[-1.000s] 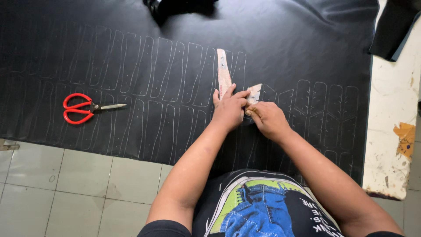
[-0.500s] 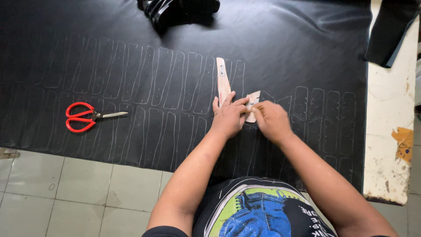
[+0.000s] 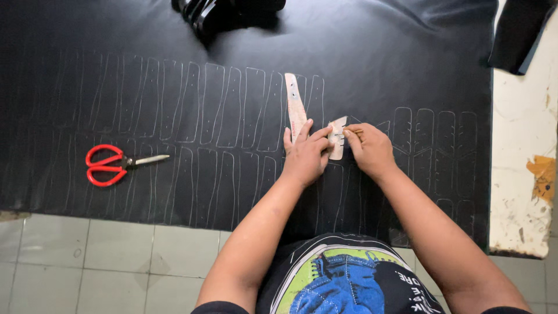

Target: The person traces multiple rectangular outlines onto a large black sheet using a small template and a pencil. They repeatedly reposition the template and draw along its edges to create a grid of shapes. The person also briefly handles a polka-dotted sheet and a stack of black items before resuming the tracing.

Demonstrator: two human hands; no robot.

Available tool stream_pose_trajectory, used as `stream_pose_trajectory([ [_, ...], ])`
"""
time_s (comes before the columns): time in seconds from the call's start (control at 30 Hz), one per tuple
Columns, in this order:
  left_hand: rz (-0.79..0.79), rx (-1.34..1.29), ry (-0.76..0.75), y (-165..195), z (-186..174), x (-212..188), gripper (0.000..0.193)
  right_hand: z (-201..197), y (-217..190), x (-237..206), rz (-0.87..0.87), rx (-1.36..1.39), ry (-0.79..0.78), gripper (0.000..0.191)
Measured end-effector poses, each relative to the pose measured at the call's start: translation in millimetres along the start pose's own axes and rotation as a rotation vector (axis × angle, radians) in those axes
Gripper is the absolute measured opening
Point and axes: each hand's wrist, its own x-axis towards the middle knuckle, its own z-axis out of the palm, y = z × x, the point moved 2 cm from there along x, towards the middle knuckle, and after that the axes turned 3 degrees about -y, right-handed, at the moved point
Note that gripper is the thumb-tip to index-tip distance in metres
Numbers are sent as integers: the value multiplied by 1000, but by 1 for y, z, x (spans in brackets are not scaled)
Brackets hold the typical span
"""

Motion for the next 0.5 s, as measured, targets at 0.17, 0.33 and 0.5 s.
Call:
stream_pose_trajectory([
  [0.17,47,15,-8,-2,0,-1,11,11,-10,-3,-34,-17,22,17],
  [0.33,107,19,9,-6,1,-6,16,9,2,-33,190,181,147,18],
  [0.5,188,31,13,-11,5,-14,21,7,27,-112,663,460,232,27],
])
